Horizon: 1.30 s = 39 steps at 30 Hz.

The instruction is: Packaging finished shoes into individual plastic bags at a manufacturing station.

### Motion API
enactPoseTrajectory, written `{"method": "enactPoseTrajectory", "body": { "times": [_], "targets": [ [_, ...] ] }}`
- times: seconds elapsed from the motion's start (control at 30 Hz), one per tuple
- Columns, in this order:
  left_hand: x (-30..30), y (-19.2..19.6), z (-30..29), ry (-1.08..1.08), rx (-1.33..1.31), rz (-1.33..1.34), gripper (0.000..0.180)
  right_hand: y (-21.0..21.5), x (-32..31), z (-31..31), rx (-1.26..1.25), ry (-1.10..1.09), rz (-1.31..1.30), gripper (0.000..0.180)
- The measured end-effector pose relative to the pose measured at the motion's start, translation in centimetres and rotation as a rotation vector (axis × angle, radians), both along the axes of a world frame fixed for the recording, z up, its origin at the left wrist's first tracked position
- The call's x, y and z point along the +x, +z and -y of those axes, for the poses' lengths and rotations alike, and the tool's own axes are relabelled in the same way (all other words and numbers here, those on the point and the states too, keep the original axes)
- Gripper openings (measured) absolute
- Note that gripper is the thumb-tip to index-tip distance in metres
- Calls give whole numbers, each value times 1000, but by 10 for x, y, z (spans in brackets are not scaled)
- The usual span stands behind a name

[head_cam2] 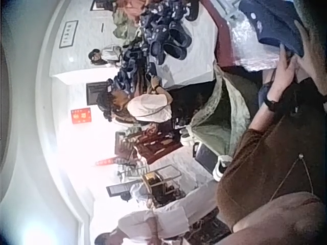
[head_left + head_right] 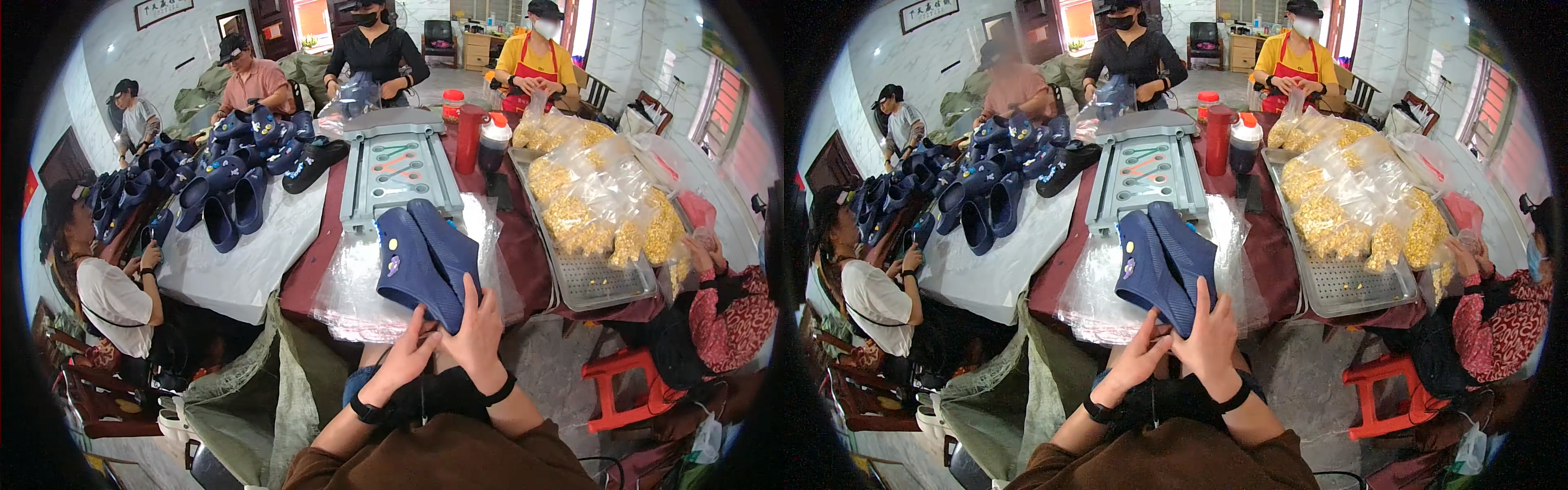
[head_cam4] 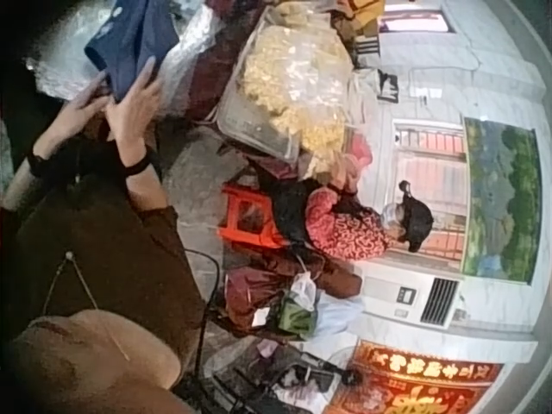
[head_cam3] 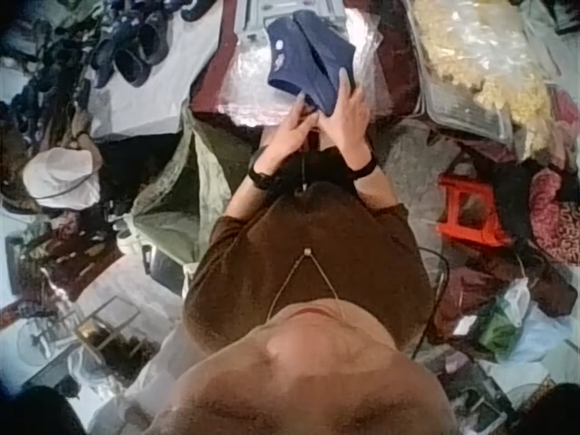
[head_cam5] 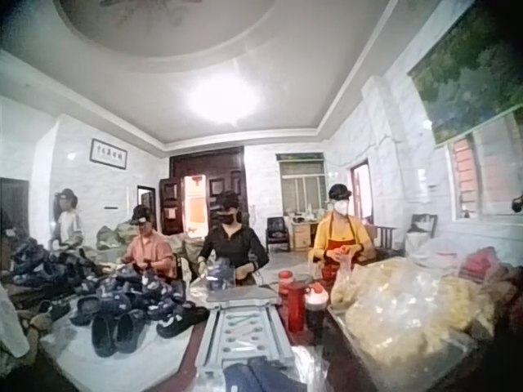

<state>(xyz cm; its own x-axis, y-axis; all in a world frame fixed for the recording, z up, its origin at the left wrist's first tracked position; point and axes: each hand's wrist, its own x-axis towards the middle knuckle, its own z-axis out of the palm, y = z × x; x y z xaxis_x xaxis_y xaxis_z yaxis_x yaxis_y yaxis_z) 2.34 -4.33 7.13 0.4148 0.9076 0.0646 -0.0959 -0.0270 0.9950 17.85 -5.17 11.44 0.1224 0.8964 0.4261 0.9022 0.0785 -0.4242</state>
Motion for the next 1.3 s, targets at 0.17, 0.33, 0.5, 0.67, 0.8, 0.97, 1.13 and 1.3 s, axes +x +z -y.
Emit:
{"method": "enactPoseTrajectory", "body": {
  "times": [0.17,0.33,0.5,0.67,0.8,0.97,1.13,1.3],
  "targets": [
    [-26,23,-7,332,594,-553,42,-10,31,-5,124,31,-189,91],
    [-45,34,-27,432,810,-795,50,-13,61,2,181,59,-455,75],
    [-48,29,-39,353,772,-780,73,-18,97,5,33,88,-1222,70],
    [-63,16,-64,356,870,-1123,72,-16,111,15,86,21,-1196,71],
    [-64,10,-78,363,966,-1094,42,-32,114,18,80,50,-1289,72],
    [-59,18,-78,349,994,-964,24,-32,111,20,66,34,-1326,72],
    [-34,39,-41,283,945,-998,25,-35,115,20,54,39,-1418,72],
    [-29,60,-4,266,846,-994,22,-39,118,23,51,48,-1439,72]
  ]
}}
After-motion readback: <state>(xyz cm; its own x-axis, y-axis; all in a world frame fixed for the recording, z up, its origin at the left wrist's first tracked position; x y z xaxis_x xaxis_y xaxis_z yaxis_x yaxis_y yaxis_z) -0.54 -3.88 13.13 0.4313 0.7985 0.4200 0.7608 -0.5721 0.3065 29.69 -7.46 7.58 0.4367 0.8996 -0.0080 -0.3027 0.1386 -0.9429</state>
